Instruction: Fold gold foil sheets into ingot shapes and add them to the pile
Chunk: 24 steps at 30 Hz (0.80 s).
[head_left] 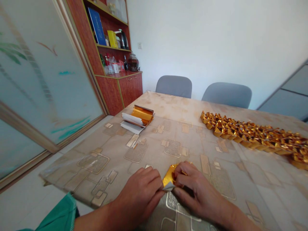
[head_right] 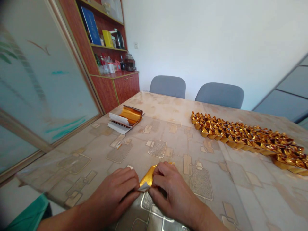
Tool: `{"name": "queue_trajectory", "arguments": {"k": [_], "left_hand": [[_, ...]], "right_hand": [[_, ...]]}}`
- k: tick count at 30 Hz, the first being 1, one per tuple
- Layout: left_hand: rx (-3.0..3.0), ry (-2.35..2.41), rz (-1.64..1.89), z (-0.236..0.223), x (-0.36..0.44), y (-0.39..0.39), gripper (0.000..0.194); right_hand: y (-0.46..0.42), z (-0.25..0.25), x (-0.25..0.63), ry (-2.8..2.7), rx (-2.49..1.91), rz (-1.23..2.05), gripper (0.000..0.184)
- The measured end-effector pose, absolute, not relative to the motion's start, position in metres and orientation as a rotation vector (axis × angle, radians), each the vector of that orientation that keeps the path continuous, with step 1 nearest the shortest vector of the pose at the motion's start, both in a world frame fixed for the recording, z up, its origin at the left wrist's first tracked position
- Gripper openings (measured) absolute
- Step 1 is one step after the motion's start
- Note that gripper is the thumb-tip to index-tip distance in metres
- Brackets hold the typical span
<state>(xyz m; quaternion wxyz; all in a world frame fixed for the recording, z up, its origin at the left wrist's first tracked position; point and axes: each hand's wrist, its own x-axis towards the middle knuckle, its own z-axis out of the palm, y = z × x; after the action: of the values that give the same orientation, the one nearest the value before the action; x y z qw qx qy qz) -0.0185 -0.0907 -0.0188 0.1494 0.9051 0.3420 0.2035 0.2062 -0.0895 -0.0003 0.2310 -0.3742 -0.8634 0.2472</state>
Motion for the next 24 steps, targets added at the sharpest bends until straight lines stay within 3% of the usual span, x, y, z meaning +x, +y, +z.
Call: {"name": "queue_trajectory", "arguments": {"k": [13,24], "left_hand": [[2.343,1.275,0.597,-0.019,-0.015,-0.088,0.010],[2.301,1.316,0.579,-0.019,-0.015,-0.084,0.021]], "right_hand": [[-0.090,-0.018,0.191,-2.236,-1.228,0.546,0.023],[-0.089,-0.017,0.189,-2.313,-1.269,0.441,0.023]]}}
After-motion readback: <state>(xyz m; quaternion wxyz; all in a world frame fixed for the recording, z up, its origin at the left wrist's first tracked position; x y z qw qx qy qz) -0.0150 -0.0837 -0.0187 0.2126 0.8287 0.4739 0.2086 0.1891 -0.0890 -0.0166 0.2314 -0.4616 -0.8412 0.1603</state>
